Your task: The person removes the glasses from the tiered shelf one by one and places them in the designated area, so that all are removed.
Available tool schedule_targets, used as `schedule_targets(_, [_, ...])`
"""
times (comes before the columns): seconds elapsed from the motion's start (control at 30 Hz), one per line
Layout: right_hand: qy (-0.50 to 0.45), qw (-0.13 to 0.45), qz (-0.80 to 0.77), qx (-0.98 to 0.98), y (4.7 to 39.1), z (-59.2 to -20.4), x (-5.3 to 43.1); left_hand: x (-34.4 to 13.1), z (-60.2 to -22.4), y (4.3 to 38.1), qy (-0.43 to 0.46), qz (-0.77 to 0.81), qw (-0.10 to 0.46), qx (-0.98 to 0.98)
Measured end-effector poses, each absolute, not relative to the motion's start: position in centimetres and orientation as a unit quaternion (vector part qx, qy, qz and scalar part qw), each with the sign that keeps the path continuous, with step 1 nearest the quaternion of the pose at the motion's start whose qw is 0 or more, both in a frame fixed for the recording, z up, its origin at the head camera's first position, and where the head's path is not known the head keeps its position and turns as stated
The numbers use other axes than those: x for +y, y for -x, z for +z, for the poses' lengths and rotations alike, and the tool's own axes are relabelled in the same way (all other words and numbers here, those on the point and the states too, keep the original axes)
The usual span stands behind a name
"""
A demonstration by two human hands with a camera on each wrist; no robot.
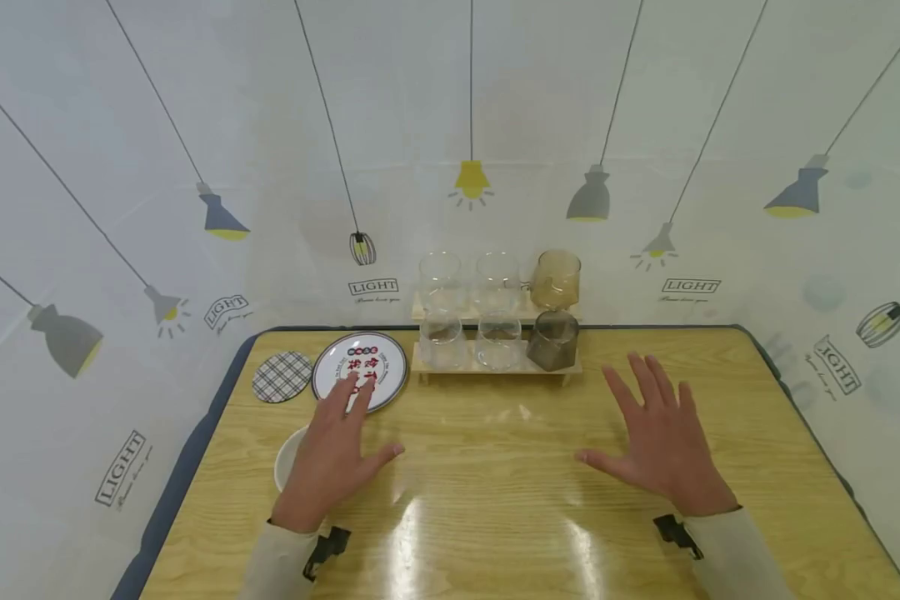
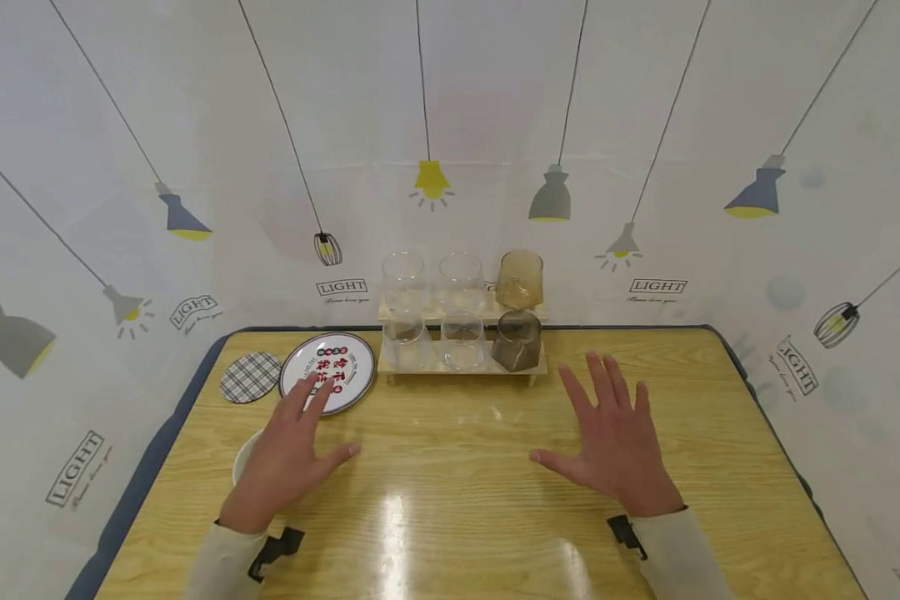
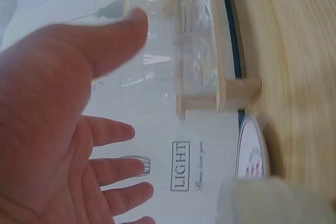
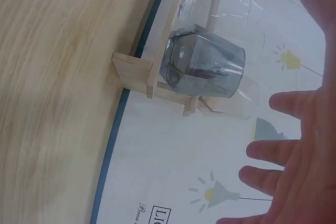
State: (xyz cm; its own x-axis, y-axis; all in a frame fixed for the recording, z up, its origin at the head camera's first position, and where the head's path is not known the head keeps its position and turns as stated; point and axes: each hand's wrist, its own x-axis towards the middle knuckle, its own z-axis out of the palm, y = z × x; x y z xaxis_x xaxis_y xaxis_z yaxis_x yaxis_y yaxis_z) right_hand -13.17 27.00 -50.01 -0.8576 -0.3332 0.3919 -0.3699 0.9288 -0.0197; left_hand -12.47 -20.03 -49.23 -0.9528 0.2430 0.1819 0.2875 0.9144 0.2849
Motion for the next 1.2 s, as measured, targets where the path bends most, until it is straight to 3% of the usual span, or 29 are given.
schedule_targets(0.27, [-0.226,0.263,0.111,-0.931,15.4,-49.9,26.7,-18.5,-49.9,14.0,0.129,-0.255,0.050,-0.957])
schedule_targets(0.47, [-0.240,0.288,0.131,-0.918,17.1,-49.5,26.1,-17.3,-50.7,15.4,0.121,-0.316,0.064,-0.939])
schedule_targets(0.7, [-0.246,0.304,0.151,-0.908,19.8,-48.5,25.5,-15.8,-51.7,17.0,0.087,-0.429,0.043,-0.898])
schedule_targets(1.2, [-0.129,0.151,0.306,-0.931,26.8,-47.0,24.6,-13.5,-54.5,21.3,-0.029,-0.554,0.021,-0.832])
